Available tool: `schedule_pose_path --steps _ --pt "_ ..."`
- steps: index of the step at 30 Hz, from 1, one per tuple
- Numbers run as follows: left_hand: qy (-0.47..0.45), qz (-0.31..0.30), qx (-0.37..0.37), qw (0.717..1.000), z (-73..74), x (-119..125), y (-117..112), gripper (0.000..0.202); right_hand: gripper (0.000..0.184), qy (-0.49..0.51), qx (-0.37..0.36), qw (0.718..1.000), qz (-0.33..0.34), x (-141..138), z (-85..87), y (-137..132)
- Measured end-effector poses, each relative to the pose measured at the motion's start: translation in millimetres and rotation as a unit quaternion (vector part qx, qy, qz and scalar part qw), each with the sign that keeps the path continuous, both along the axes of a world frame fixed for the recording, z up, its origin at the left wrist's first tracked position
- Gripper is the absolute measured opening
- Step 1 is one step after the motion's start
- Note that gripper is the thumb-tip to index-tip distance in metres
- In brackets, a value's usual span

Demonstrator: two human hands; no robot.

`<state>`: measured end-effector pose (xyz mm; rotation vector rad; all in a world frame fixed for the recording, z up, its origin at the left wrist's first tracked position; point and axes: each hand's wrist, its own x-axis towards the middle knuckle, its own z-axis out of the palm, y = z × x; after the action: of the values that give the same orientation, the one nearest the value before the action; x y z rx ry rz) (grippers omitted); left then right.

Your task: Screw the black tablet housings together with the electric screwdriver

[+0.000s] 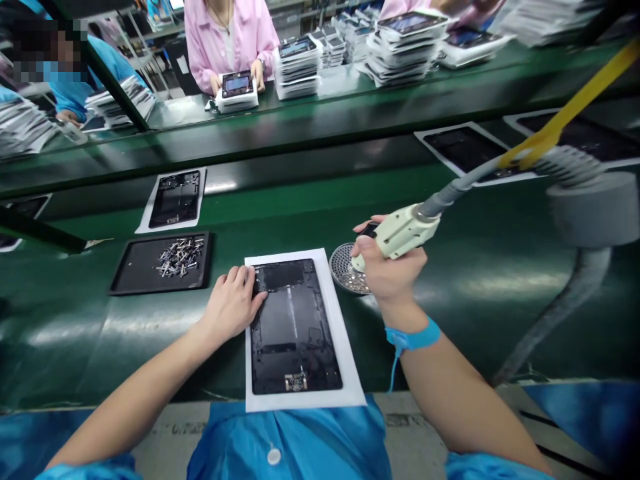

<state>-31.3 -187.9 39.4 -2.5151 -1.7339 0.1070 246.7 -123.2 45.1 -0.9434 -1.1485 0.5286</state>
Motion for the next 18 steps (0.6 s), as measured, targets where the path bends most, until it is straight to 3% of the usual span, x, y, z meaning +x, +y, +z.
schedule_pose_path --steps 9,18 --pt "-0.062 -0.020 0.022 0.998 -13.2 -11.1 8.9 0.048 0.032 -0.018 -0.011 1.000 0.011 -0.2 -7.9 0.8" --pt "-0.238 0.000 0.051 0.970 -26.1 -27.4 27.1 0.035 0.033 -0.011 -0.017 1.000 0.010 -2.1 -5.2 -1.1"
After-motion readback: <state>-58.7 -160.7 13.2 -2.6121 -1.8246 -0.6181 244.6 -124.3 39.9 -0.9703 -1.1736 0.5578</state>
